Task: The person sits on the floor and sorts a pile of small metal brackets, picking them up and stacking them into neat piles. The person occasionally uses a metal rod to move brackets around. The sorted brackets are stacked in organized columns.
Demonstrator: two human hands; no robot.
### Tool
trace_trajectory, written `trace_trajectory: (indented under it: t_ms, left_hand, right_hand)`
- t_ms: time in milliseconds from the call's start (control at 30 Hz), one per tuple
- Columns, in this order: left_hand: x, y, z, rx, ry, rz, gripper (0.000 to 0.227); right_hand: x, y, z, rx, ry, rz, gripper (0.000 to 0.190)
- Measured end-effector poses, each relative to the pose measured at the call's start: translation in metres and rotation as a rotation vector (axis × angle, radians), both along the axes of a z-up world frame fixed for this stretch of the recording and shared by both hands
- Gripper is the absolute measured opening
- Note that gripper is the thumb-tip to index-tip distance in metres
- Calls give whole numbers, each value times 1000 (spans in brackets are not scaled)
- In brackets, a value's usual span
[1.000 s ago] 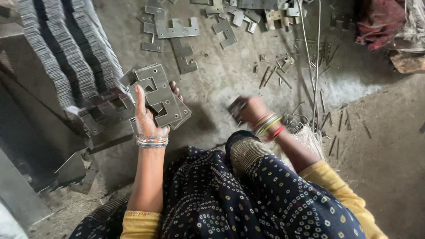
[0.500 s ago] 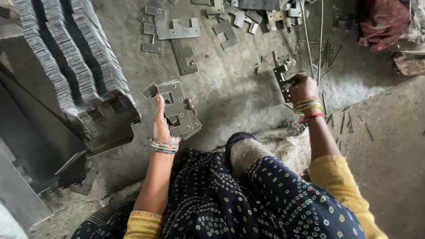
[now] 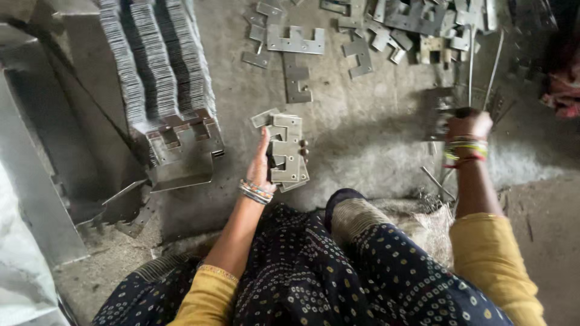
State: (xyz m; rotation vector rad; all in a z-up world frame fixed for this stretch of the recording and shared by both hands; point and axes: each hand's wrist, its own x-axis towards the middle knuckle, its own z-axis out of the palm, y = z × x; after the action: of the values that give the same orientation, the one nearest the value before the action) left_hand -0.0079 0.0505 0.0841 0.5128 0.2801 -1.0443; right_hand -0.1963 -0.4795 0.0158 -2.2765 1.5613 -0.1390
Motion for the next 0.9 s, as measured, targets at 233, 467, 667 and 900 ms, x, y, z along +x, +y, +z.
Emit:
trace_trajectory:
  t_ms: [233, 467, 667, 900]
  left_hand:
    - [3, -11, -25, 218, -17, -125, 80]
    - [10, -11, -35, 382, -14, -171, 82]
    - [13, 9, -30, 147, 29, -171, 92]
    - [-2, 29, -56, 352, 129, -124, 88]
  right_hand:
    - [105, 105, 145, 106, 337, 827, 34]
    - [229, 261, 183, -66, 59, 1651, 49]
    - [354, 264, 119, -120, 164, 1374, 69]
    - [411, 274, 55, -163, 192, 1385, 74]
